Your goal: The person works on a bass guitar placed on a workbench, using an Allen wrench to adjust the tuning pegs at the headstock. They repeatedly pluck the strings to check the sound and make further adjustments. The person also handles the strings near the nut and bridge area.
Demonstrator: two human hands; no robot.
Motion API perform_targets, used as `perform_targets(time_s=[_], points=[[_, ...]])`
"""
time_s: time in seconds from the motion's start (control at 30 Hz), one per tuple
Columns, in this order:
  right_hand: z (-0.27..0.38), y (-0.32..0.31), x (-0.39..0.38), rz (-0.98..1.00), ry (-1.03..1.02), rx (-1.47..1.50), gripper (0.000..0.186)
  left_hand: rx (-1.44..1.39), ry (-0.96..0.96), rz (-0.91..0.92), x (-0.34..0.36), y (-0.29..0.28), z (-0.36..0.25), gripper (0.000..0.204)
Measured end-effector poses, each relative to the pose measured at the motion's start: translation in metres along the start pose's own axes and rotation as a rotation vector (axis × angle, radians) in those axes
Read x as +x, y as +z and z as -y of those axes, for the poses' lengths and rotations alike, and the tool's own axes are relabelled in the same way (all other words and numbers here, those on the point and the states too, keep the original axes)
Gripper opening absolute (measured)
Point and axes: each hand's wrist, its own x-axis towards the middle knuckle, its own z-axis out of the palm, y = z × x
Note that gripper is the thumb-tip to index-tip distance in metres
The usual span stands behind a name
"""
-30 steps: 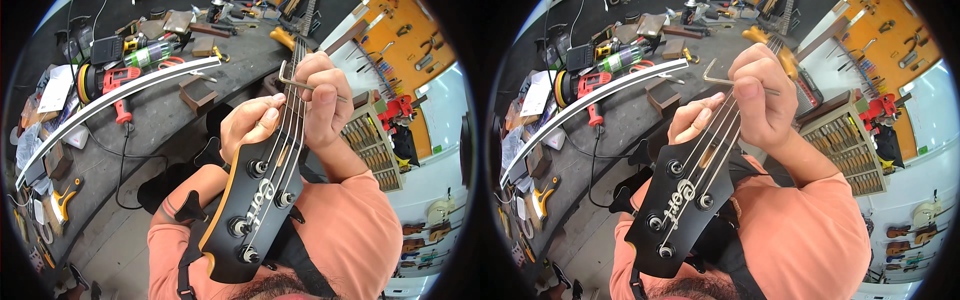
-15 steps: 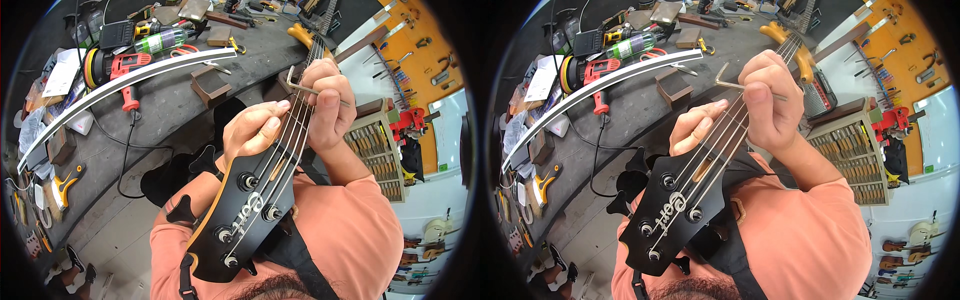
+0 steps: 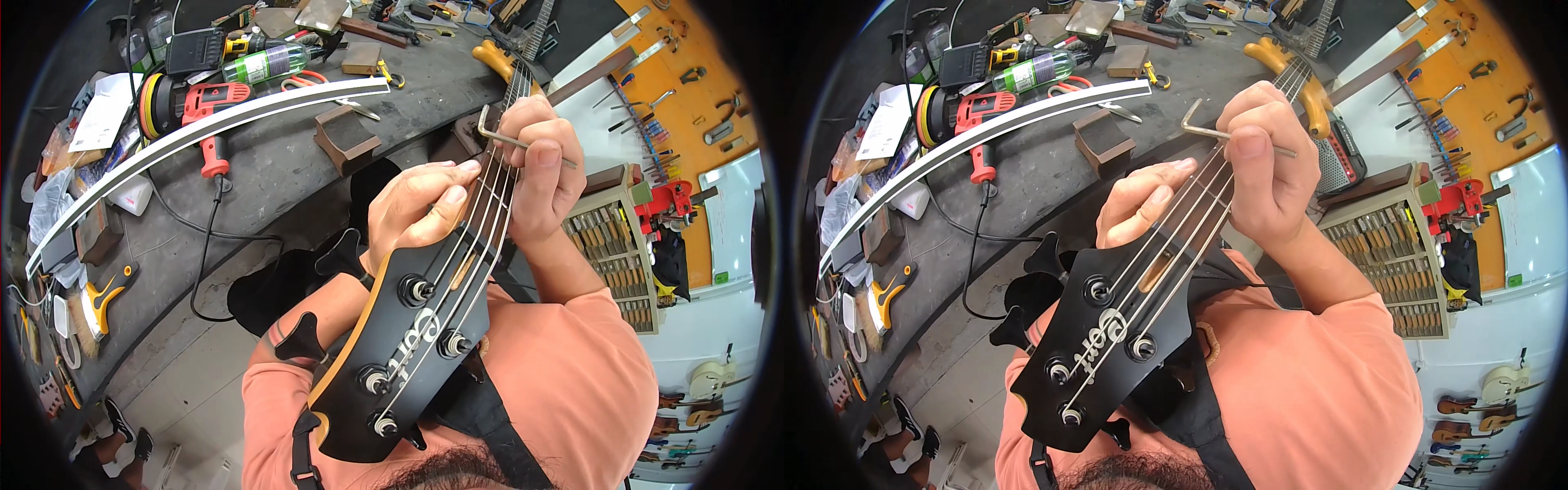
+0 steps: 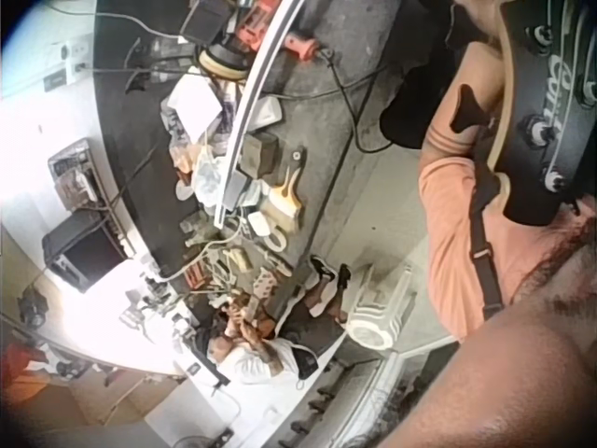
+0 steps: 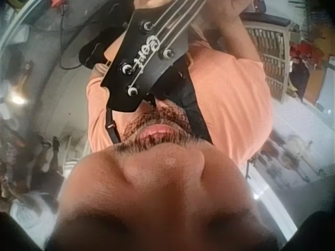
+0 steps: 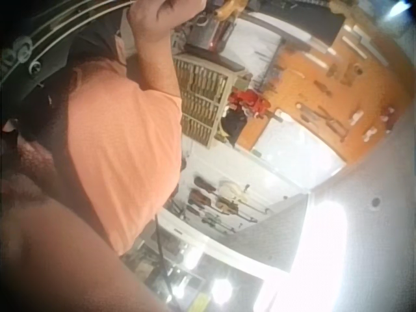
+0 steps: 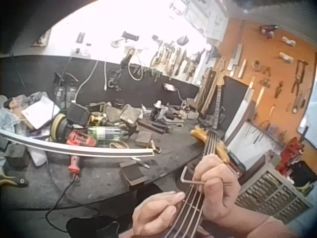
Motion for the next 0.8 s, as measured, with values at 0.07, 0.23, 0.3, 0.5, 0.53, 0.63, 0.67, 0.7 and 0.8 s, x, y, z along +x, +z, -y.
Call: perform_targets(time_s=[0.07, 0.23, 0.3, 0.5, 0.53, 0.63, 0.67, 0.7, 0.8], points=[[0.003, -0.001, 0.0, -0.018, 0.033, 0.027, 0.03, -0.006, -0.021, 0.0, 0.002, 0.001, -0.003, 0.046], [0.011, 0.002, 0.008, -0.078, 0.118, 0.013, 0.041, -0.012, -0.093, -0.103, 0.013, 0.016, -0.008, 0.037], [0.012, -0.001, 0.01, -0.093, 0.116, 0.019, 0.041, 0.001, -0.065, -0.03, 0.018, 0.013, -0.007, 0.036], [0.013, 0.001, 0.017, -0.139, 0.127, 0.05, 0.039, -0.31, -0.545, 0.061, 0.027, 0.009, -0.023, 0.026], [0.014, 0.001, 0.018, -0.14, 0.133, 0.054, 0.039, -0.359, -0.616, 0.03, 0.03, 0.011, -0.027, 0.023], [0.015, 0.001, 0.018, -0.137, 0.151, 0.054, 0.039, -0.202, -0.354, -0.108, 0.035, 0.019, -0.024, 0.014], [0.015, 0.001, 0.018, -0.136, 0.149, 0.051, 0.039, -0.17, -0.294, -0.123, 0.034, 0.021, -0.021, 0.013], [0.016, 0.001, 0.018, -0.136, 0.149, 0.047, 0.039, -0.137, -0.236, -0.136, 0.032, 0.022, -0.019, 0.013], [0.017, 0.001, 0.019, -0.132, 0.145, 0.039, 0.038, -0.156, -0.225, -0.036, 0.023, 0.016, -0.014, 0.034]])
